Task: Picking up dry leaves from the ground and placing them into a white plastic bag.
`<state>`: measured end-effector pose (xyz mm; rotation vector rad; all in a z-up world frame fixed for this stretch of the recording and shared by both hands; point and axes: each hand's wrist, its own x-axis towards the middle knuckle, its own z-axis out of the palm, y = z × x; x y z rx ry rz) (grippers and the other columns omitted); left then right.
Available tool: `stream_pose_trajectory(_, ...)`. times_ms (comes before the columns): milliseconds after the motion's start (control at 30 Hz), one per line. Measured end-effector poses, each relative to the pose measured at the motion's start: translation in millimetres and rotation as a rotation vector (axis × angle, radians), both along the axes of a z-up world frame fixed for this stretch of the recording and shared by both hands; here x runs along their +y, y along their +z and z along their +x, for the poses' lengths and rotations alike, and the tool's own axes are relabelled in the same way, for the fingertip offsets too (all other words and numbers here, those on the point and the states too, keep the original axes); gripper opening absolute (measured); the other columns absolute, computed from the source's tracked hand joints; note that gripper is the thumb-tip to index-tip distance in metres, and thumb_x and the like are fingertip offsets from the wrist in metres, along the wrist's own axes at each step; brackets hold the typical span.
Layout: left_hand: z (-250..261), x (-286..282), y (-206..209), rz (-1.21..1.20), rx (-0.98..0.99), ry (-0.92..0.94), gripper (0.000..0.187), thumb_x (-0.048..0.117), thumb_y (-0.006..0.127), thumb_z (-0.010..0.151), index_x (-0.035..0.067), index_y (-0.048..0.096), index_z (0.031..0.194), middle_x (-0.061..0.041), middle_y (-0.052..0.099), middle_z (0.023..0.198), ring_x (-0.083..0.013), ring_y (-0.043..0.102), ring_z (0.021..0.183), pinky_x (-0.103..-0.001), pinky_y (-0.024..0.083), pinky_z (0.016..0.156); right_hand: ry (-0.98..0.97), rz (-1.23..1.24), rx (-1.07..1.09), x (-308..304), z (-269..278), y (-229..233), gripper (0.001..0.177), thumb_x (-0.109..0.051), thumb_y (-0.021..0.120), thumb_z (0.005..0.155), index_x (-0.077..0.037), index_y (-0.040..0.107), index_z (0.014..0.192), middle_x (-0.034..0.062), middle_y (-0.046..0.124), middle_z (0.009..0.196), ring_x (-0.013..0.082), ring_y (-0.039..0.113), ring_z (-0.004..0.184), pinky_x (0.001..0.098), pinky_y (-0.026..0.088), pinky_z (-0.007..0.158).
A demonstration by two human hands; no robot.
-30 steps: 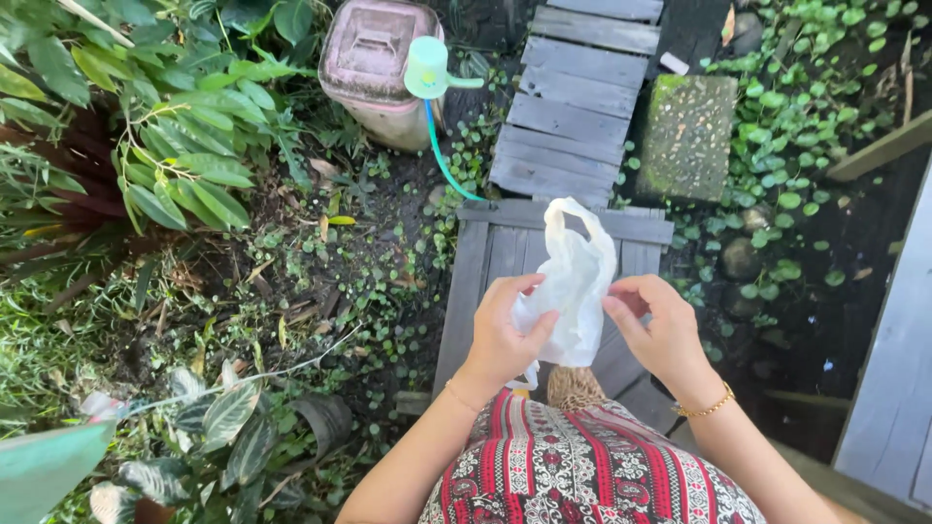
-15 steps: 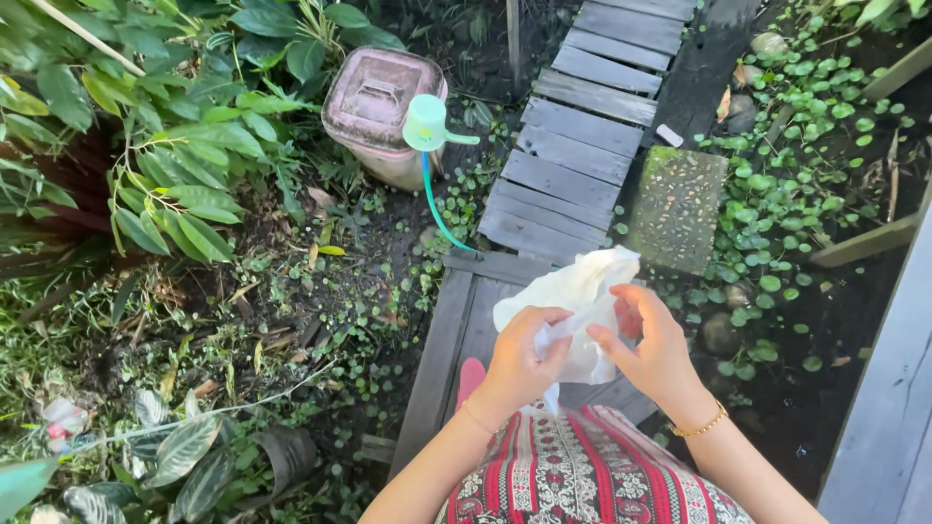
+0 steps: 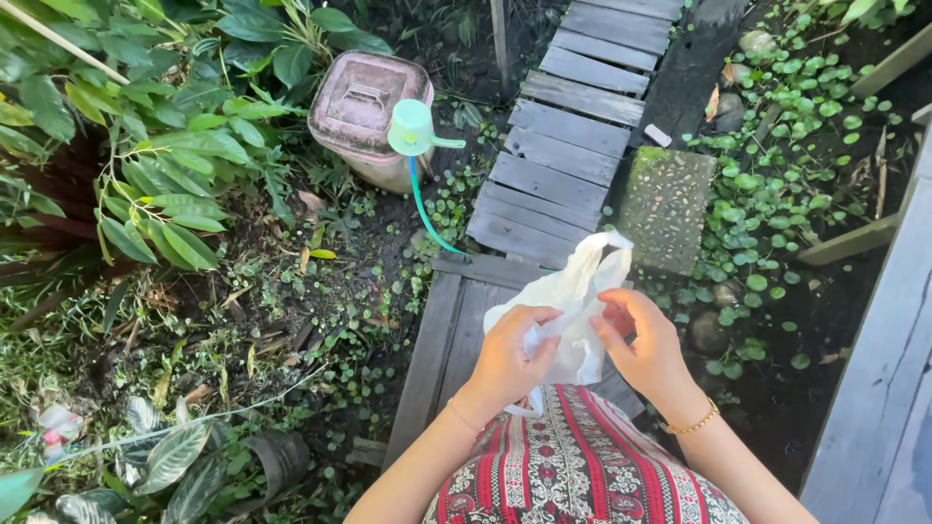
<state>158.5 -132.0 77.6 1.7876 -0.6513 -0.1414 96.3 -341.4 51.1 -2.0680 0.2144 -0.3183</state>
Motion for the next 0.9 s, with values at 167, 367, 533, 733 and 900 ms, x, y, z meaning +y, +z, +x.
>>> stream_pose_trajectory(167, -2.5, -1.7, 2.8, 0.018, -0.019, -0.017, 0.029, 0.008, 0.071, 0.087, 0.005, 0.068, 0.116, -0.013, 0.07, 0.105, -0.0293, 0.07, 0.1, -0.036, 0.055, 0.089, 0.016, 0.009, -0.017, 1.0, -1.8, 6.3, 0.032, -0.013, 0.076, 0.087, -0.005, 0.067, 0.117, 0.0035, 0.067, 0.09, 0.0105, 0.063, 0.072, 0.0259, 0.053, 0.065)
stream_pose_trajectory(367, 3.6, -1.6, 7.4, 0.04, -0.041, -0.059, 0.028, 0.01, 0.071, 0.089, 0.005, 0.068, 0.116, -0.013, 0.07, 0.105, -0.0296, 0.07, 0.1, -0.036, 0.055, 0.089, -0.012, 0.012, 0.008, 3.1, -0.3, 10.5, 0.03, -0.013, 0.075, 0.088, -0.006, 0.068, 0.116, 0.0041, 0.067, 0.089, 0.012, 0.063, 0.073, 0.0267, 0.052, 0.064)
stream_pose_trajectory(533, 8.8, -4.0, 11.1, 0.042, -0.025, -0.064, 0.029, 0.01, 0.07, 0.089, 0.005, 0.068, 0.117, -0.014, 0.07, 0.105, -0.0305, 0.07, 0.1, -0.037, 0.056, 0.088, -0.007, 0.04, -0.04, -2.6, -0.2, 1.2, 0.026, -0.014, 0.072, 0.093, -0.006, 0.068, 0.117, 0.0048, 0.068, 0.098, 0.0119, 0.066, 0.083, 0.0266, 0.053, 0.072)
stream_pose_trajectory(733, 17.9, -9.4, 6.2, 0.083, 0.014, -0.111, 0.023, 0.012, 0.066, 0.095, 0.007, 0.069, 0.118, -0.014, 0.074, 0.112, -0.031, 0.072, 0.103, -0.037, 0.057, 0.089, 0.138, -0.065, -0.031, 4.9, 12.5, 38.1, 0.055, -0.019, 0.085, 0.071, -0.002, 0.063, 0.118, 0.01, 0.064, 0.105, 0.0176, 0.061, 0.089, 0.0331, 0.052, 0.072)
stream_pose_trajectory(900, 38.9, -16.4, 7.8, 0.063, 0.032, -0.126, 0.023, 0.012, 0.067, 0.096, 0.005, 0.068, 0.118, -0.014, 0.073, 0.11, -0.0315, 0.071, 0.104, -0.037, 0.055, 0.09, -0.006, 0.021, 0.025, -6.7, 19.7, 2.0, 0.033, -0.006, 0.074, 0.087, -0.006, 0.066, 0.119, 0.0066, 0.066, 0.092, 0.0131, 0.065, 0.078, 0.0287, 0.055, 0.071)
